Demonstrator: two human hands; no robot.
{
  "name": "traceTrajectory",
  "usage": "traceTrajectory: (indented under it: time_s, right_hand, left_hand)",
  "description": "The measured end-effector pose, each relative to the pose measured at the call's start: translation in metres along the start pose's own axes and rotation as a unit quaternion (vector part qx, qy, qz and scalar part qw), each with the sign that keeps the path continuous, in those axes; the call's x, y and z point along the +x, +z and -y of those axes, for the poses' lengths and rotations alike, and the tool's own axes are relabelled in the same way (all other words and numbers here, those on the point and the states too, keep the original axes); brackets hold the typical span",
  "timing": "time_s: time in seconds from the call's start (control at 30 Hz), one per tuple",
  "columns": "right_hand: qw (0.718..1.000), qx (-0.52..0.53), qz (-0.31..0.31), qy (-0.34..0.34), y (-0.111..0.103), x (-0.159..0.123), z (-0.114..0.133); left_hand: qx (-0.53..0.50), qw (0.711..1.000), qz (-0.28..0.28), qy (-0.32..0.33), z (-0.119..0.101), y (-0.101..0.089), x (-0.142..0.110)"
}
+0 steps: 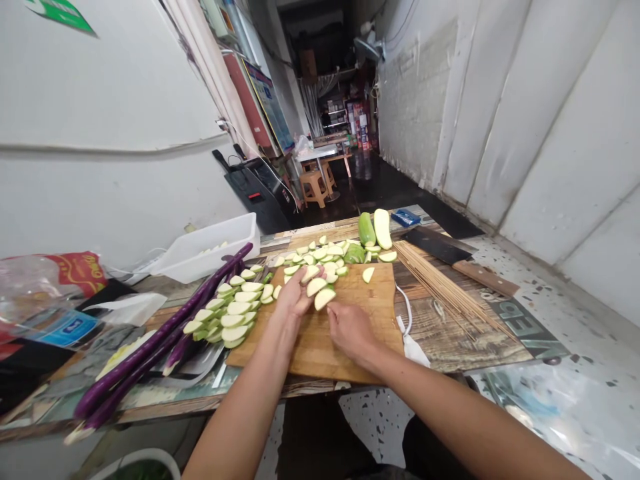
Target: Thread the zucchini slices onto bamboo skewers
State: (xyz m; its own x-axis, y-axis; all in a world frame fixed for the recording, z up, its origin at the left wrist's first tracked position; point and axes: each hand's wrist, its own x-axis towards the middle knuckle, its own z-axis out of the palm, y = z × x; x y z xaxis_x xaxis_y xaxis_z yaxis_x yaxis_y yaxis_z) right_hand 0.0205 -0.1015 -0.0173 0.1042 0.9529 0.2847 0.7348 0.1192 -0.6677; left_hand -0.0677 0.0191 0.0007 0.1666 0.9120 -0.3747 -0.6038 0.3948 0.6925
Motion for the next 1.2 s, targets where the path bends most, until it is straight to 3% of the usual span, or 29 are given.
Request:
traceTrajectory:
  time_s: [0.5,0.7,0.9,1.2]
  right_hand:
    - [1.000,-0.005,-0.021,-0.003,0.002,0.002,-0.001]
    - [0.999,-0.005,-0.048,0.010,0.001,0.005,-0.002]
    - [0.999,-0.022,-0.046,0.010,0.001,0.006,-0.005]
    - [0.998,-0.063,-0.018,0.014,-0.002,0.005,-0.001]
  left_hand:
    - [0.034,0.999,0.017,-0.001,0.000,0.003,-0.006]
    - [0.068,0.993,0.096,-0.018,-0.005,0.002,-0.015]
    - [0.138,0.988,0.067,-0.019,0.004,-0.002,-0.021]
    - [0.125,0.992,0.012,-0.018,0.008,0.003,-0.020]
